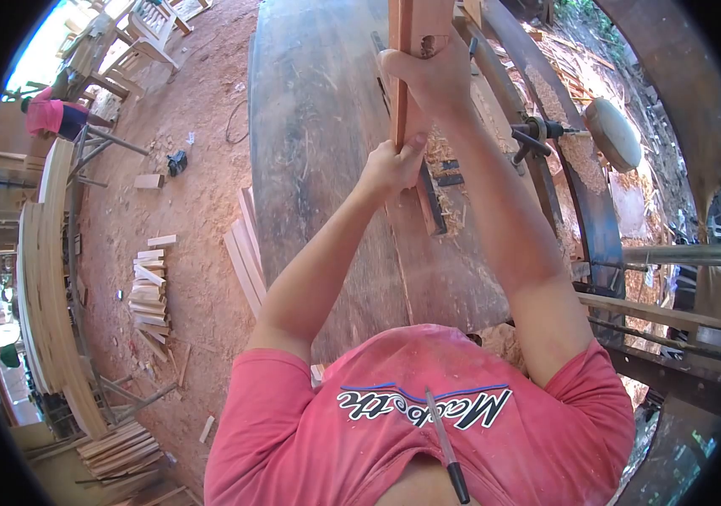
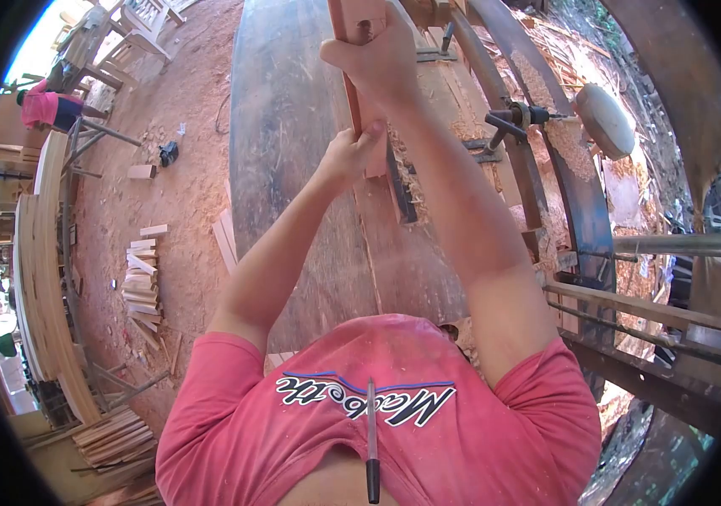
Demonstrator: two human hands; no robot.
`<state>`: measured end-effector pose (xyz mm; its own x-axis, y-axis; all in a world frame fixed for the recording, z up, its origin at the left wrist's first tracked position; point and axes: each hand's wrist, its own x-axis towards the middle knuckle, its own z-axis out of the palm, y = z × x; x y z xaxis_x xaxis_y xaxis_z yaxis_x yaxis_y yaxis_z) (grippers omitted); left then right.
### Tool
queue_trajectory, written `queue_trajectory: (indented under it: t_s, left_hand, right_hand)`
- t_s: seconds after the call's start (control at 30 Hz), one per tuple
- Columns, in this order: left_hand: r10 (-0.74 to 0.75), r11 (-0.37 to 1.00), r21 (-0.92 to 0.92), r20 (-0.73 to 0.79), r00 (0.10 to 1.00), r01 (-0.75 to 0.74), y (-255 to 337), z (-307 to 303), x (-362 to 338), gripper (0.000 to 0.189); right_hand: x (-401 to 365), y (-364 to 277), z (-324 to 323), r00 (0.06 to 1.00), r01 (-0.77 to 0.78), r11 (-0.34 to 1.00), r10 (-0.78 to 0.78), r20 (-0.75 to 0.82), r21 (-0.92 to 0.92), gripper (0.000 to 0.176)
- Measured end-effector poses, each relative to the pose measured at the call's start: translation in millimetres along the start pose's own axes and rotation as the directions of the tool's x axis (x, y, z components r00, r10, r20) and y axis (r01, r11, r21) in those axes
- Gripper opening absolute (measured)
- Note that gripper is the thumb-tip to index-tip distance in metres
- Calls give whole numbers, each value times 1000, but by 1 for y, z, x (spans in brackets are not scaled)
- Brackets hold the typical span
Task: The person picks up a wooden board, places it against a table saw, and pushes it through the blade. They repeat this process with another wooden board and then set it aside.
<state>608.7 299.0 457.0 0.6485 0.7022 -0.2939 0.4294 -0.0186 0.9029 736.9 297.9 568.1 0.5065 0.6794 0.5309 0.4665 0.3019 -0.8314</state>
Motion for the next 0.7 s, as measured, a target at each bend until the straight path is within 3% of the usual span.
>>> queue_trajectory:
  t_s: [0.17,0.23,0.33,0.7]
  left_hand:
    - [9,999,35,-23,1000,-8,-12,-4,28,74]
    - [91,994,-51,-81,993,-95,-21,-2,35,70]
    - [42,999,-9,-2,999,-42,-14,-8,31,74]
    - [21,999,26,8,1000,-21,-6,-11,30,72]
  right_hand:
    - [9,6,7,999,27,998,-25,-31,52,36]
    - [10,1,8,999,31,995,-28,-33,95,37]
    - [10,-2,8,999,22,988,-17,-31,151,40]
    - [14,0,10,999,3,984,3,-32,178,37]
